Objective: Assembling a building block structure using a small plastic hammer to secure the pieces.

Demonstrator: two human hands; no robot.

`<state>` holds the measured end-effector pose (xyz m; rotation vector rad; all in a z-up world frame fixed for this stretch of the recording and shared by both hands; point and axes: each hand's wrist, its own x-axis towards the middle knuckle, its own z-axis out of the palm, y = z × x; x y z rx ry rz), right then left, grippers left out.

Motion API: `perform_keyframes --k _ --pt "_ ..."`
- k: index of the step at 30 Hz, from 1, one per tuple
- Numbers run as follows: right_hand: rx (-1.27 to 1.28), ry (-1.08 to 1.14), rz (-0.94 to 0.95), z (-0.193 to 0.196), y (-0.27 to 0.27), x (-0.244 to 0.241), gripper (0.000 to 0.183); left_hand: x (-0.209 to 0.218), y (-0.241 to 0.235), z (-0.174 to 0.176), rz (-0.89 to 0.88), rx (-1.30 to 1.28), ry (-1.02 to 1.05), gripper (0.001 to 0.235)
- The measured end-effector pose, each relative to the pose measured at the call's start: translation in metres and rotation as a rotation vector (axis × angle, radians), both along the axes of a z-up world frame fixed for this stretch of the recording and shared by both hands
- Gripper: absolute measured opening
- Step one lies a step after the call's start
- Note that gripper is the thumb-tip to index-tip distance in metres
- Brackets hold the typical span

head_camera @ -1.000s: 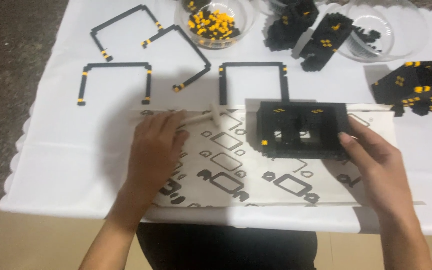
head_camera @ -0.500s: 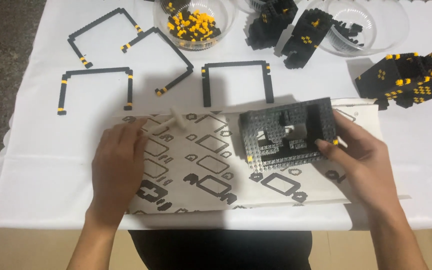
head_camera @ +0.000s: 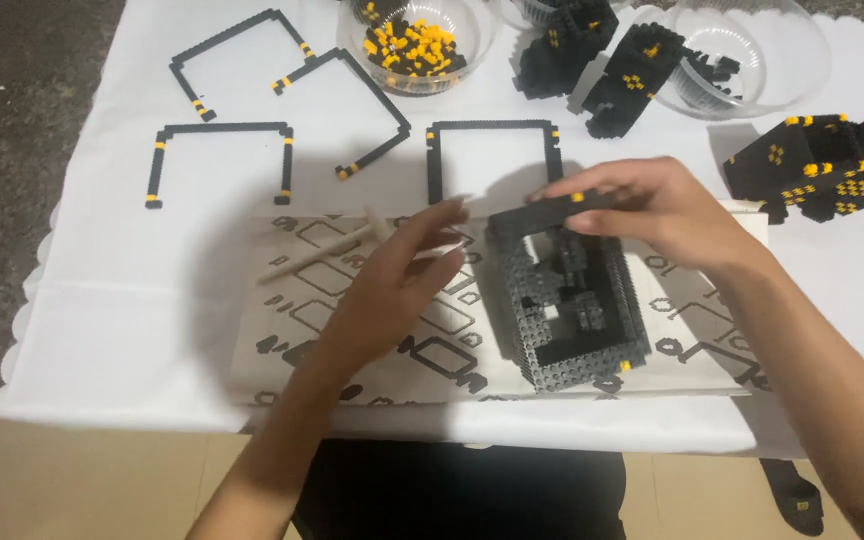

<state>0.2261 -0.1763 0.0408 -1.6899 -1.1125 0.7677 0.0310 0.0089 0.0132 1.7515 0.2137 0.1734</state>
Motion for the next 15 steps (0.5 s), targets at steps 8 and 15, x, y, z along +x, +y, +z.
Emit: perform_keyframes --k 8,15 --pt "-0.145 0.006 -0.102 0.013 0.032 -0.021 0.037 0.009 0.006 0.011 -0.095 -0.029 0.173 0.057" --pt "-0.487 0.114 -0.526 0.046 -0.013 -0.062 0.08 0.015 0.001 0.025 0.083 -0.19 0.402 0.052"
